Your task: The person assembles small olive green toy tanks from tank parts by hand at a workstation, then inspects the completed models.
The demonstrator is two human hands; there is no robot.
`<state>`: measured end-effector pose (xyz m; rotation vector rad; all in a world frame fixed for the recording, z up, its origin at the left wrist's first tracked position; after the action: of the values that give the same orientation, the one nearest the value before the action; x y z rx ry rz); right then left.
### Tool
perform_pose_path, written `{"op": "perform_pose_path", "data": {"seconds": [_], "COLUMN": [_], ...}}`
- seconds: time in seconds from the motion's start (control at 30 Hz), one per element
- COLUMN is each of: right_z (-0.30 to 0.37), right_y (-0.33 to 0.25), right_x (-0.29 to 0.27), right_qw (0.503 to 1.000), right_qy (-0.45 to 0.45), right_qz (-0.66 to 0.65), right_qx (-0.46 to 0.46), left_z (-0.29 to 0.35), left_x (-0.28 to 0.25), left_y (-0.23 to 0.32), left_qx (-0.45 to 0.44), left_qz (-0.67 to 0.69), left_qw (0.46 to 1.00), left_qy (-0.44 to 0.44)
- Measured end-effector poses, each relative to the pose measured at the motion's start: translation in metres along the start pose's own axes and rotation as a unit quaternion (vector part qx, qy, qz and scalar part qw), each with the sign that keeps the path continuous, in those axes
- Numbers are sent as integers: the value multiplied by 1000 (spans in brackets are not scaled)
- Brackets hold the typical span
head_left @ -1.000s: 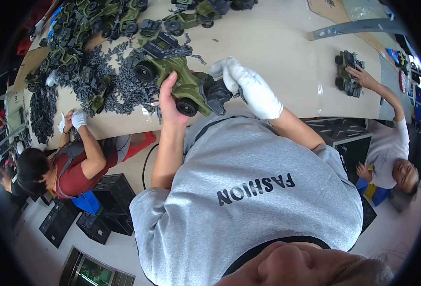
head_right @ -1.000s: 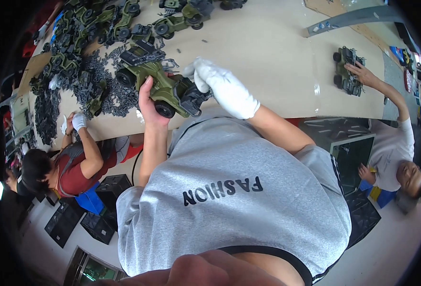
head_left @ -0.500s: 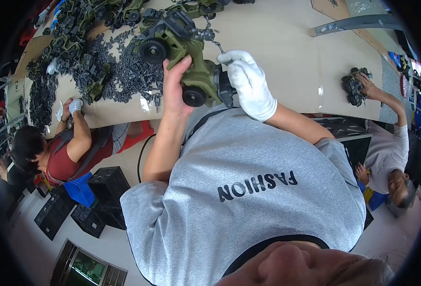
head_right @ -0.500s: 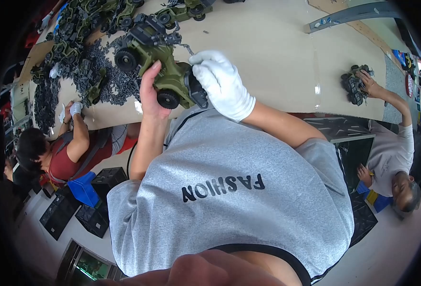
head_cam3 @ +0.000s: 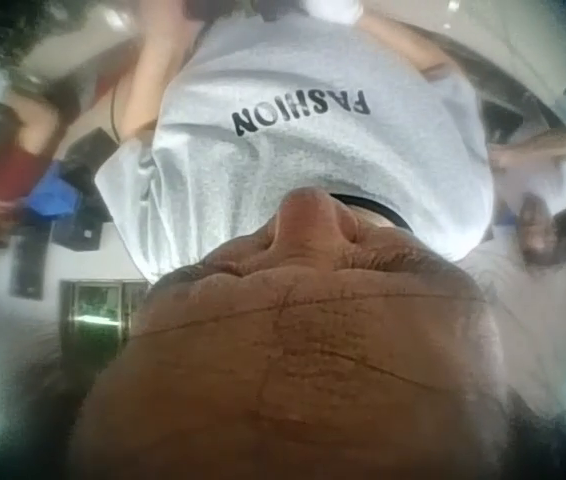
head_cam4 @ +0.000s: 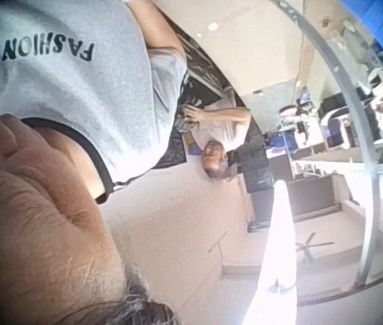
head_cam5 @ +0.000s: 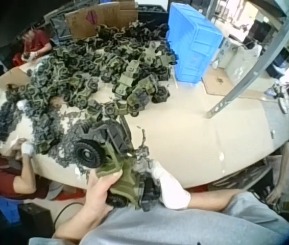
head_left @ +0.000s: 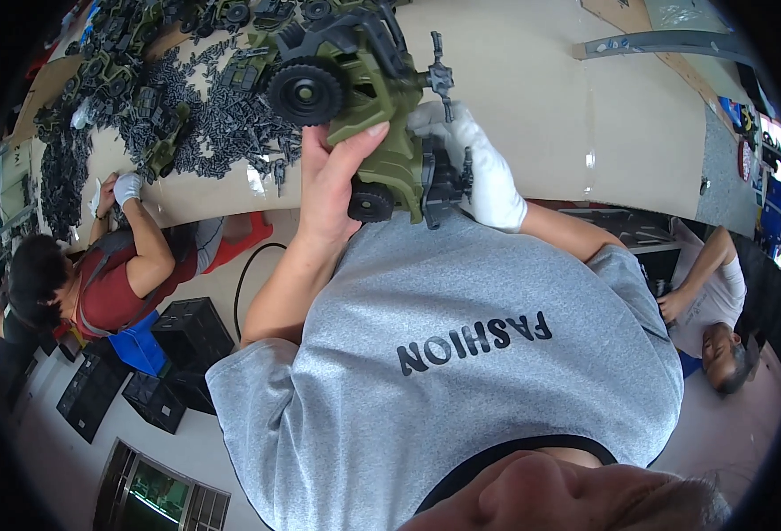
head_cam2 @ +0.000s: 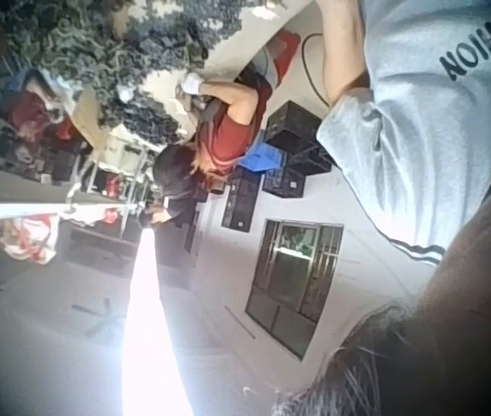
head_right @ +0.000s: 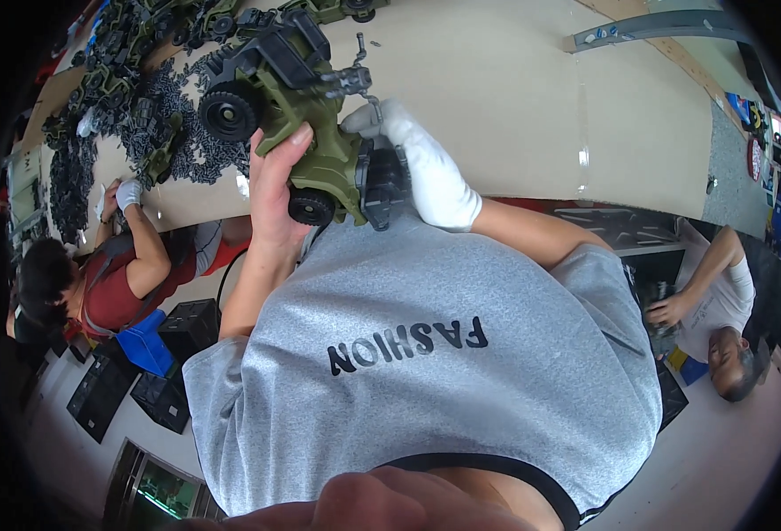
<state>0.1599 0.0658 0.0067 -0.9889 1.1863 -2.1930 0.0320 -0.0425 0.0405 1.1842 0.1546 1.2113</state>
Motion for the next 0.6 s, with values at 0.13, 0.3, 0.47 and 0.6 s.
{"op": "perform_pose_path", "data": {"seconds": [0.13, 0.3, 0.47, 0.6], "right_z": [-5, -45, -9, 9], "right_y": [3, 44, 55, 40], "right_x": [-1, -79, -210, -332], "right_qw": [999, 973, 987, 871], "right_qy": [23, 65, 126, 432], "right_qz": [31, -84, -52, -232], "right_qx": [0, 205, 89, 33], "left_z": [-15, -91, -133, -225], "left_x": [-8, -13, -14, -94], "left_y": [-7, -111, -108, 12], "left_qx": [-30, -81, 140, 389], "left_qz": [24, -190, -535, -748], "left_qw": [999, 978, 802, 534], "left_qy": [-22, 12, -224, 69]}}
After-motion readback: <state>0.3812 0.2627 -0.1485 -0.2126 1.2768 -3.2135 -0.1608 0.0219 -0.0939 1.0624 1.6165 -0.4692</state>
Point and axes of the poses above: each hand's wrist, its own z-axis away from the middle knuckle, its own x-axis out of the palm, y = z × x, the point moved 1 cm from there along -z, towards the middle knuckle, and after that the axes turned 7 degrees about y, right-handed, at the moved point
